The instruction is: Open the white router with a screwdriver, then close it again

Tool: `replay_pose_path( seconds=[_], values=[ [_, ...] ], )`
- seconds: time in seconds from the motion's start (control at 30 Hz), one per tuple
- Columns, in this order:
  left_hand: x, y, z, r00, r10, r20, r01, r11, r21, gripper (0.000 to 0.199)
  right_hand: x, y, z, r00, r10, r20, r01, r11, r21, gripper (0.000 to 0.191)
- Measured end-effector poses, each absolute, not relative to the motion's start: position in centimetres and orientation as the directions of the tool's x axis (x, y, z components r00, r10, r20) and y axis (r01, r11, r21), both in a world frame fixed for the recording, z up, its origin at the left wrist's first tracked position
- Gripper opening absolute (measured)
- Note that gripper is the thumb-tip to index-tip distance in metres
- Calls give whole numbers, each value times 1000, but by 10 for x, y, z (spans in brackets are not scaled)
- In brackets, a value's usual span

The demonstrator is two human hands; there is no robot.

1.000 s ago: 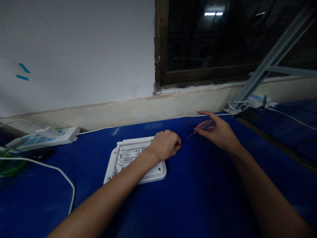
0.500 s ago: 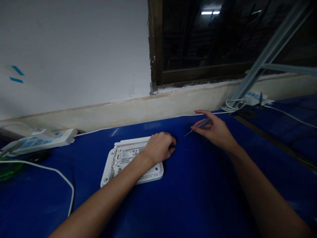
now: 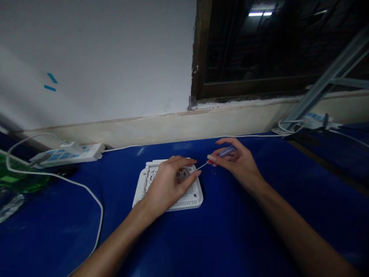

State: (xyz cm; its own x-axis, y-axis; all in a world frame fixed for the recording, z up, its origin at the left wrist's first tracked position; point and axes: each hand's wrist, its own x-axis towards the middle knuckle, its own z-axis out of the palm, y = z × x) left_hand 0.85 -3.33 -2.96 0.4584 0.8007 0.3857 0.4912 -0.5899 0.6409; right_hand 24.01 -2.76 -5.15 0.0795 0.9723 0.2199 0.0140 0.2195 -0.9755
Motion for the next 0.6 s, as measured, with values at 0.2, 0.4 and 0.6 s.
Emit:
replay_pose_path(
  seconds=[0.2, 0.4, 0.6],
  values=[
    [-13, -56, -42, 395, 814, 426, 400, -570, 718, 20, 192, -48, -55, 6, 975, 220, -16, 220, -975, 46],
    [-22, -51, -45, 291, 934, 206, 202, -270, 941, 21, 195, -44, -61, 13, 984, 179, -10, 180, -984, 41],
    [-29, -40, -48, 266, 964, -20, -167, 67, 984, 44, 207, -37, -62, 87, 988, 127, -57, 132, -990, 46]
  ],
)
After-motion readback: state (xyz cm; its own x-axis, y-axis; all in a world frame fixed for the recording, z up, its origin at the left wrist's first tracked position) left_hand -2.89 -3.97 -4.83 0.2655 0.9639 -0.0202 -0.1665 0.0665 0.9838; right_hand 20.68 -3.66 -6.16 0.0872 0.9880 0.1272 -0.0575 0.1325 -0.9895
